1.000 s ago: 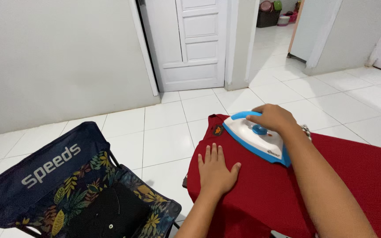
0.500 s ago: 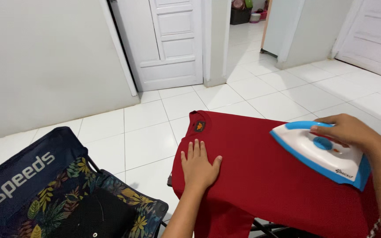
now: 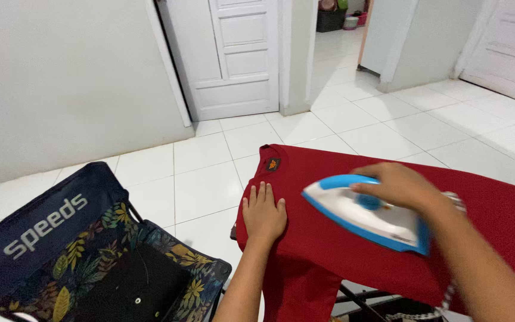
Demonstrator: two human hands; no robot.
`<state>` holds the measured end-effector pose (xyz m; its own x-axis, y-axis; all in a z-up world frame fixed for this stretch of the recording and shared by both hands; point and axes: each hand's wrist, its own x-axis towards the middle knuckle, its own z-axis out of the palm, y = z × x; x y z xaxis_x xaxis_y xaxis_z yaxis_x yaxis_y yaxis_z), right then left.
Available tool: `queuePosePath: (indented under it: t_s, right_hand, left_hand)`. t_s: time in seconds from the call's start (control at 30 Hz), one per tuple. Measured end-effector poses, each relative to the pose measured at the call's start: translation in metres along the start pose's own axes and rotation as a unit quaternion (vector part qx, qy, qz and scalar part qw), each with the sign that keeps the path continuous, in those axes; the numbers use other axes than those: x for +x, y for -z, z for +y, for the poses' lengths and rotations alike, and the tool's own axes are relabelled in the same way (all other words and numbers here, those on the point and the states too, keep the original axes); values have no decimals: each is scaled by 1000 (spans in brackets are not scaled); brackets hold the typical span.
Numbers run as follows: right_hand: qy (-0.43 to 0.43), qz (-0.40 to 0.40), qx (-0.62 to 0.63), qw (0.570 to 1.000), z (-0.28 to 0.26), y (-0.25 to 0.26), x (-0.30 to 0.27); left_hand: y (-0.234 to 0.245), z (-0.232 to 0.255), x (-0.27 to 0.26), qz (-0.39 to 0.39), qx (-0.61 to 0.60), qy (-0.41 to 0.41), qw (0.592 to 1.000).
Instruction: The person irons a black polo shirt on an ironing board, then folds it and places it on a nearby chair. They then unfold a red shirt, lay it on the board, and begin ironing it.
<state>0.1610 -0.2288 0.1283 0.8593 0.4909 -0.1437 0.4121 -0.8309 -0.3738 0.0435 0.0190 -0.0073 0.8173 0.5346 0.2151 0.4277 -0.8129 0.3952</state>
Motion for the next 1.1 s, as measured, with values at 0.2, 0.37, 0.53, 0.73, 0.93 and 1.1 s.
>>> queuePosePath:
  t_s: [0.2, 0.37, 0.53, 0.73, 0.93, 1.1]
  right_hand:
    - [-180, 83, -55, 979, 134, 23, -45]
    - [-169, 22, -18, 985, 139, 26, -71]
    - [-40, -36, 56, 997, 21, 8, -66]
    - [85, -15, -5, 996, -99, -16, -44]
    - [61, -35, 23, 997, -67, -3, -64]
    - [-155, -29, -2, 987, 27, 15, -94]
  left_hand:
    - [0, 4, -2, -2, -4, 3, 1000]
    - [1, 2, -3, -4, 13, -9, 1000]
    - [16, -26, -9, -19, 33, -9, 999]
    - [29, -48, -16, -17, 0, 48, 999]
    - [36, -55, -15, -47, -72, 86, 993]
    - [30, -56, -14, -12, -112, 46, 993]
